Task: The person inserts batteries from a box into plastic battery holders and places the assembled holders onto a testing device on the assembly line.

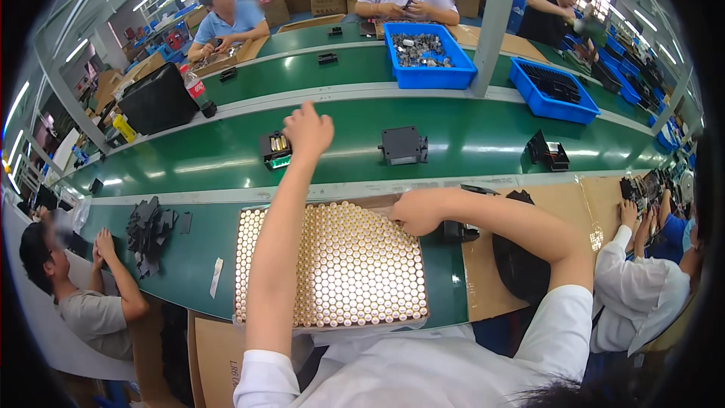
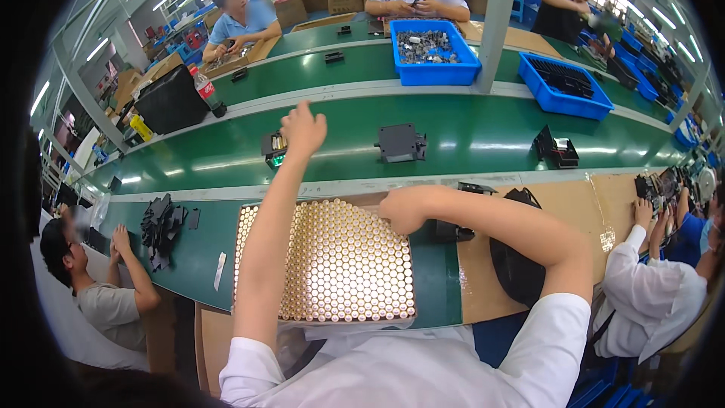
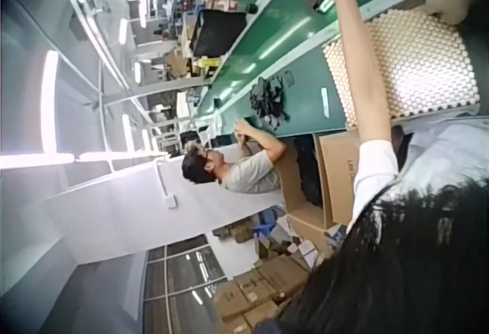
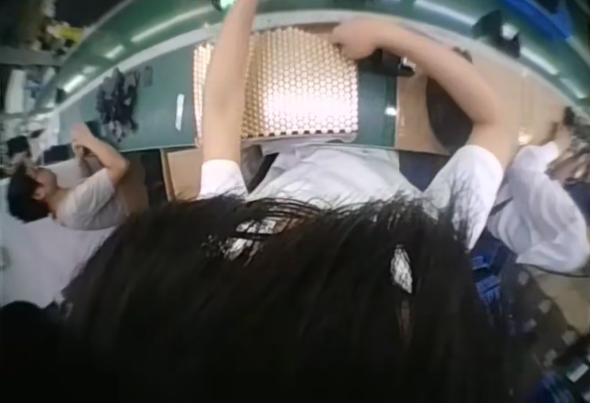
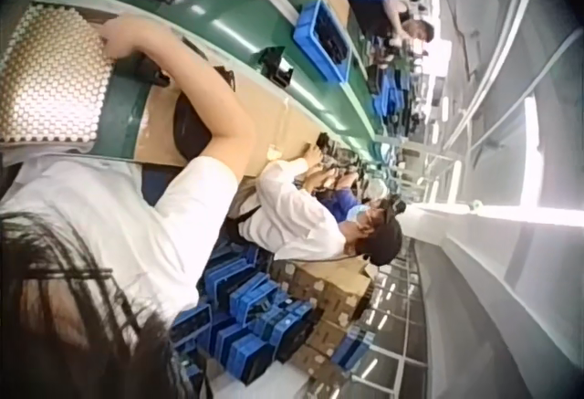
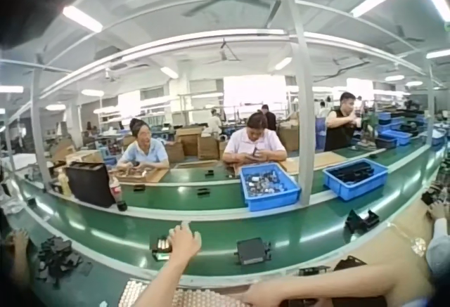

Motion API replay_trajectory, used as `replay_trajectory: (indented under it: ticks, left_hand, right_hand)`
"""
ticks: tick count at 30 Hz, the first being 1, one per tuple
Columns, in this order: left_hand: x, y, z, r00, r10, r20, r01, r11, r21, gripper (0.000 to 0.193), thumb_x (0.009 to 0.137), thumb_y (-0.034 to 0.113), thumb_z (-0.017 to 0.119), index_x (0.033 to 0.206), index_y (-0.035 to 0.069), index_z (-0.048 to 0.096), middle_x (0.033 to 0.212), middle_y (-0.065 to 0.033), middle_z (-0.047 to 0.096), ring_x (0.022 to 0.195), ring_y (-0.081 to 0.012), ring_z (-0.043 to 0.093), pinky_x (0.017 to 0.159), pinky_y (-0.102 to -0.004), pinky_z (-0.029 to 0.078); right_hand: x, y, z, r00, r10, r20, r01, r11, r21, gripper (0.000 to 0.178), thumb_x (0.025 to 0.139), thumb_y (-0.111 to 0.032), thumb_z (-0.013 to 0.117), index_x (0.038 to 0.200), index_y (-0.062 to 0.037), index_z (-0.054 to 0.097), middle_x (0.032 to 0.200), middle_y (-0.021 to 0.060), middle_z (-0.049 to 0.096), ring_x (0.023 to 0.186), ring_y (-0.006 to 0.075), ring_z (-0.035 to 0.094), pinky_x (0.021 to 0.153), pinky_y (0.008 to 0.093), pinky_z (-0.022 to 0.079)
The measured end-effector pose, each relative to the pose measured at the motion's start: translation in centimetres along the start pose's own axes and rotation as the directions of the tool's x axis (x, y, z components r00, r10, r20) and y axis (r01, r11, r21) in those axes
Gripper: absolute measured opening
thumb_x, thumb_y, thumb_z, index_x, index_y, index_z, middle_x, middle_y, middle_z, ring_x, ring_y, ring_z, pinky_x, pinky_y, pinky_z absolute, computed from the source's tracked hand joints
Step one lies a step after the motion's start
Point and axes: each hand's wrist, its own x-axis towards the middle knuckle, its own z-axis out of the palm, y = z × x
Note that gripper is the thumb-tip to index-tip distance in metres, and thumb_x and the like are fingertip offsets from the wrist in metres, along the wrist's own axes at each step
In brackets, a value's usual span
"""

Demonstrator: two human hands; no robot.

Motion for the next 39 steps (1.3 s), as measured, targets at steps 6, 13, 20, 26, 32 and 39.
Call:
replay_trajectory:
  ticks: [6,13,20,26,32,39]
  left_hand:
    - [-1.6,5.0,2.9,0.95,0.153,0.272,-0.068,0.953,-0.296,0.054,0.09,0.033,0.059,0.14,0.013,0.054,0.127,-0.0209,0.063,0.118,-0.0431,0.056,0.101,-0.0559,0.044]
    - [-1.6,3.6,6.1,0.845,0.197,0.497,-0.006,0.933,-0.359,0.064,0.09,0.043,0.063,0.147,0.017,0.051,0.14,-0.0186,0.056,0.124,-0.0409,0.055,0.103,-0.0537,0.043]
    - [-3.1,5.1,4.3,0.853,0.299,0.429,-0.247,0.953,-0.173,0.076,0.086,0.055,0.07,0.151,0.02,0.05,0.149,-0.0162,0.047,0.126,-0.041,0.053,0.105,-0.0541,0.043]
    - [-3.3,6.5,2.2,0.767,0.517,0.381,-0.574,0.817,0.047,0.082,0.08,0.062,0.075,0.149,0.023,0.053,0.15,-0.0151,0.045,0.128,-0.041,0.051,0.106,-0.0562,0.042]
    - [-3.9,6.2,2.2,0.624,0.516,0.587,-0.722,0.668,0.18,0.059,0.086,0.052,0.073,0.136,0.021,0.064,0.147,-0.013,0.048,0.126,-0.0413,0.05,0.104,-0.058,0.042]
    - [-3.5,4.3,2.8,0.575,0.641,0.508,-0.793,0.591,0.151,0.031,0.095,0.034,0.067,0.118,0.013,0.073,0.137,-0.0123,0.057,0.13,-0.0423,0.047,0.105,-0.056,0.045]
  right_hand:
    - [-0.6,0.0,-0.5,1.0,0.013,-0.011,-0.012,0.994,0.111,0.023,0.084,-0.019,0.06,0.095,-0.002,0.071,0.089,0.0134,0.076,0.078,0.0344,0.069,0.076,0.0463,0.054]
    - [-1.3,-0.2,0.8,0.981,-0.023,-0.192,0.079,0.954,0.289,0.022,0.093,-0.025,0.066,0.093,-0.0035,0.071,0.087,0.0114,0.076,0.071,0.0323,0.067,0.072,0.0423,0.054]
    - [-2.2,0.5,2.5,0.944,-0.041,-0.328,0.167,0.915,0.368,0.019,0.098,-0.022,0.066,0.094,-0.0035,0.071,0.085,0.0109,0.076,0.066,0.0301,0.065,0.069,0.038,0.053]
    - [-2.4,1.0,3.1,0.869,-0.133,-0.477,0.306,0.902,0.305,0.018,0.1,-0.019,0.063,0.094,-0.0035,0.072,0.085,0.0116,0.075,0.066,0.0307,0.065,0.067,0.0379,0.053]
    - [-2.4,0.9,3.6,0.825,-0.154,-0.544,0.348,0.897,0.273,0.019,0.099,-0.019,0.063,0.093,-0.0031,0.071,0.084,0.0126,0.074,0.066,0.0327,0.064,0.068,0.0389,0.052]
    - [-2.5,1.0,3.4,0.842,-0.112,-0.528,0.306,0.905,0.296,0.019,0.098,-0.018,0.065,0.092,-0.0009,0.07,0.084,0.0134,0.074,0.067,0.0343,0.064,0.068,0.0395,0.052]
